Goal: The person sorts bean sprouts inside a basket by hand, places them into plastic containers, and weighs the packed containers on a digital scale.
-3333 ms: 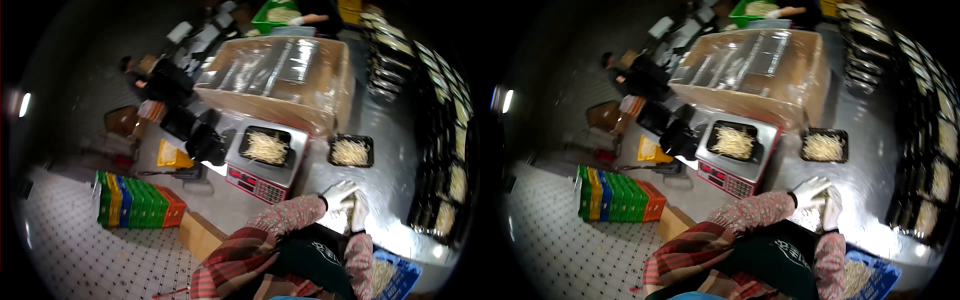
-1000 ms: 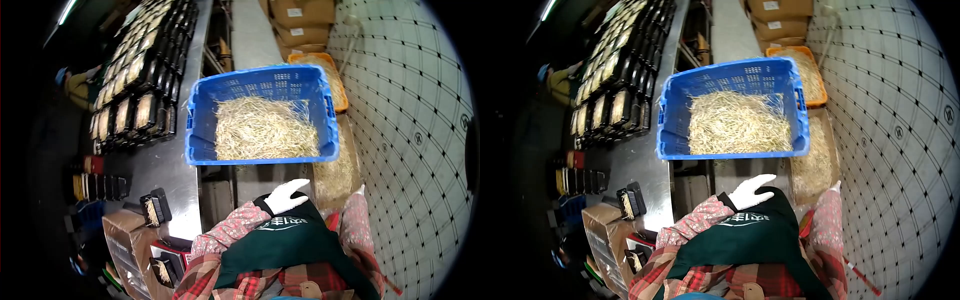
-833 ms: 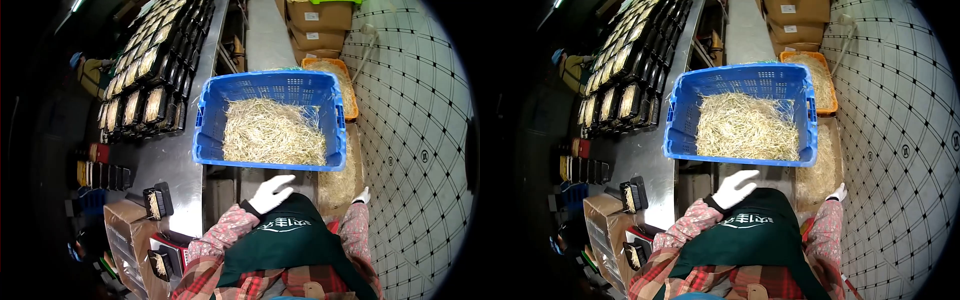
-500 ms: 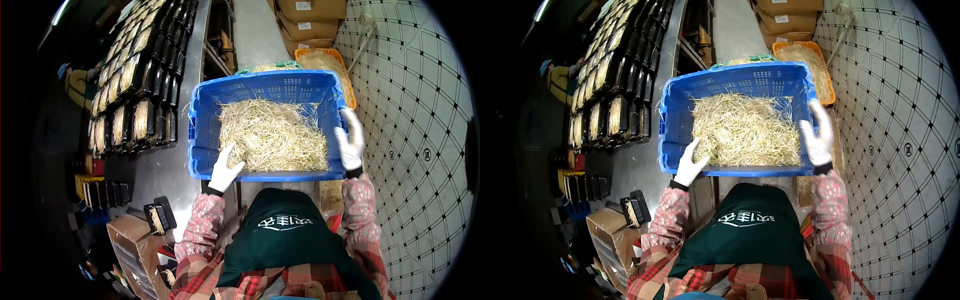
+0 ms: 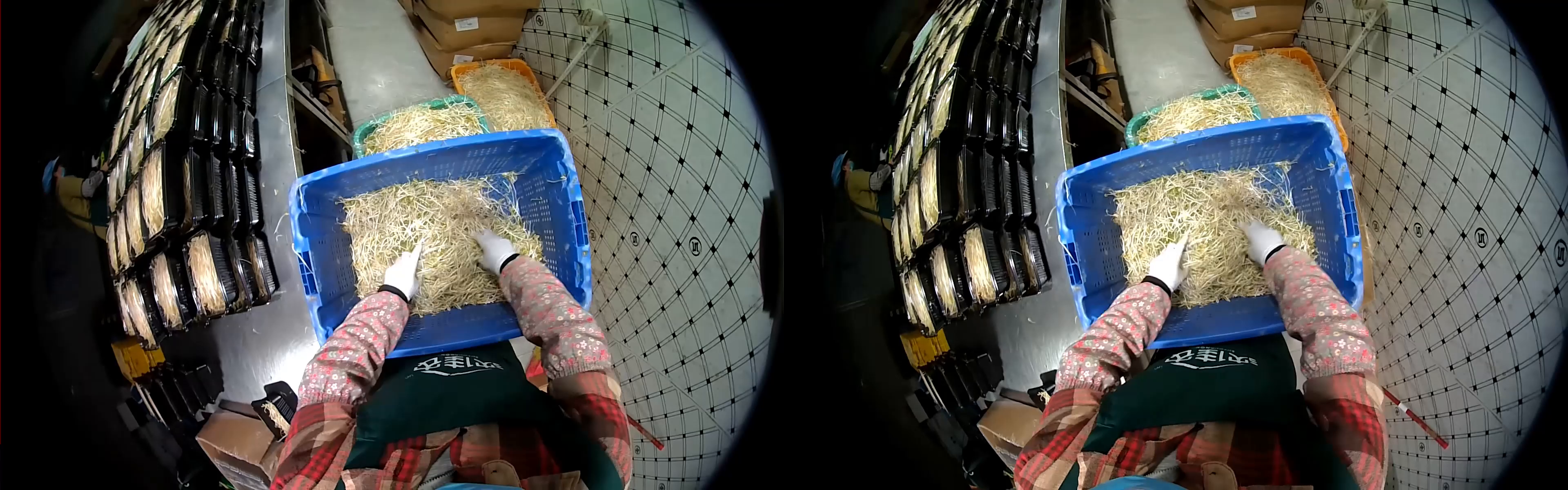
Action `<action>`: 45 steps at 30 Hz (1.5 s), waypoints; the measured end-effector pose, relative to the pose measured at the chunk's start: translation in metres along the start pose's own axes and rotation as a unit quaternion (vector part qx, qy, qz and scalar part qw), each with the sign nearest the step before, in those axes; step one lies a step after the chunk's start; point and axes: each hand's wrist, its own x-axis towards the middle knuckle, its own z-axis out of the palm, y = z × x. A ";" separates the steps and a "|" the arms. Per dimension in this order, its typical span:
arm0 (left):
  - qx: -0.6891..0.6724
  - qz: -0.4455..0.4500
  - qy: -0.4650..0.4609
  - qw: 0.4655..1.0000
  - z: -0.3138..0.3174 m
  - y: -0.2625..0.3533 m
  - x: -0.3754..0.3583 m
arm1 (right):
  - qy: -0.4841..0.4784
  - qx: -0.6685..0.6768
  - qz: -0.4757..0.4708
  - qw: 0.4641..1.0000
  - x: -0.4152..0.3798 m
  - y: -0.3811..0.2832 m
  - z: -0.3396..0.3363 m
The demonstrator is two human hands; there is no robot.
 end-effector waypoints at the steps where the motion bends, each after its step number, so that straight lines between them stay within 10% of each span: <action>1: 0.026 0.050 0.027 0.998 -0.003 -0.008 -0.001 | -0.025 -0.013 0.021 0.999 0.004 0.003 -0.014; 6: -0.153 -0.016 0.040 0.987 -0.076 -0.016 -0.020 | 0.015 0.312 0.009 0.950 0.015 -0.018 -0.081; 9: -0.057 -0.015 -0.006 0.998 -0.071 -0.044 0.011 | -0.089 0.110 0.038 0.989 0.098 0.006 -0.063; 11: -0.034 -0.066 0.008 0.997 -0.087 -0.021 0.021 | 0.010 0.104 0.100 0.990 0.108 -0.012 -0.063; 17: -0.121 -0.093 0.084 0.985 -0.029 -0.043 0.018 | -0.219 0.214 0.182 0.934 0.117 -0.030 -0.059; 19: -0.246 -0.101 0.085 0.960 -0.031 -0.035 -0.014 | 0.037 0.282 0.013 0.959 0.076 -0.039 -0.024; 25: -0.377 -0.061 0.176 0.907 0.039 -0.097 -0.062 | -0.037 0.062 -0.160 0.985 -0.008 -0.106 -0.034; 26: -0.228 -0.110 0.213 0.944 -0.002 -0.065 -0.064 | 0.046 0.066 -0.122 0.989 0.001 -0.104 -0.038; 32: -0.662 -0.284 0.114 0.684 0.015 -0.006 -0.035 | 0.014 0.268 -0.057 0.962 -0.006 -0.127 0.008; 34: -0.632 -0.210 0.179 0.724 0.019 0.008 -0.038 | 0.086 0.388 -0.097 0.913 -0.013 -0.150 0.018; 35: -0.697 -0.155 0.248 0.655 0.006 0.023 -0.051 | 0.133 0.435 -0.136 0.880 -0.017 -0.156 0.018; 38: -0.643 -0.126 0.210 0.726 -0.022 0.024 -0.062 | 0.040 0.563 -0.116 0.817 -0.007 -0.148 -0.003; 39: -0.766 -0.220 0.099 0.596 -0.019 0.014 -0.062 | 0.030 0.531 -0.107 0.840 0.009 -0.132 0.009; 45: -0.628 -0.308 0.123 0.703 -0.042 -0.006 -0.050 | 0.078 0.440 -0.183 0.875 0.040 -0.107 -0.004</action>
